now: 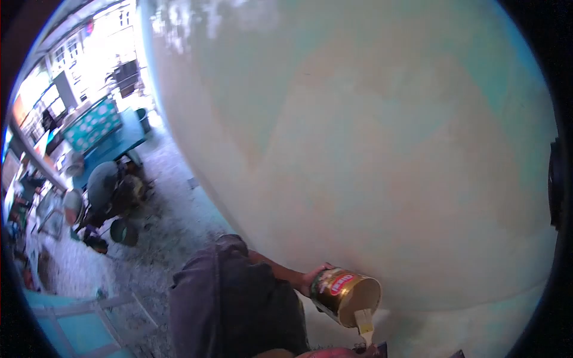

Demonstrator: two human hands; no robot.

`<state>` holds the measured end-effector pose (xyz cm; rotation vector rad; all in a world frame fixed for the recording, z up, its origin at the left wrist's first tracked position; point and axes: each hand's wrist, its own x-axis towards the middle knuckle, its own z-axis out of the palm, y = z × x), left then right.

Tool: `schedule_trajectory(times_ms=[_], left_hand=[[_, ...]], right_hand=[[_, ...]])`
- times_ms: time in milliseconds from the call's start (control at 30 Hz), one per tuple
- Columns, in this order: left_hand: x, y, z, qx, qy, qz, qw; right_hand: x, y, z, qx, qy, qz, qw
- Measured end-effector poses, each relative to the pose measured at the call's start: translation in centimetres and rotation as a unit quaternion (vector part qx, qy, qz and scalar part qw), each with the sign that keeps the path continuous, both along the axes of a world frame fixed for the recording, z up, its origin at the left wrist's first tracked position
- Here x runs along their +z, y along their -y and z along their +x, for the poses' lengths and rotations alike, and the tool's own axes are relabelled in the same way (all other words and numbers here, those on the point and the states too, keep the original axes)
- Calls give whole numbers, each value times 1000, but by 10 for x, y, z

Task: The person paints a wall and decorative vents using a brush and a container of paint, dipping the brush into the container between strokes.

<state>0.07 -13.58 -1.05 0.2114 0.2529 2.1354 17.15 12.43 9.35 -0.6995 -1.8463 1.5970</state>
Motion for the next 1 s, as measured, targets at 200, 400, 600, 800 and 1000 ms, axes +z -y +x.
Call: schedule_trajectory(times_ms=[200,400,600,800,1000], left_hand=[[-12,14,-10,-102,40,1,994],[-31,-3,-28,-124,20,-14,992],[-5,-37,-47,-229,-13,-21,973],[5,-77,-50,-281,17,27,959],[9,-92,-36,-319,24,24,947]], right_hand=[[20,59,6,-164,-109,-114,974],[24,81,25,-161,-106,-68,979],[52,92,13,-217,-61,-61,972],[84,92,35,-239,-74,-12,968],[112,97,45,-258,-47,53,964]])
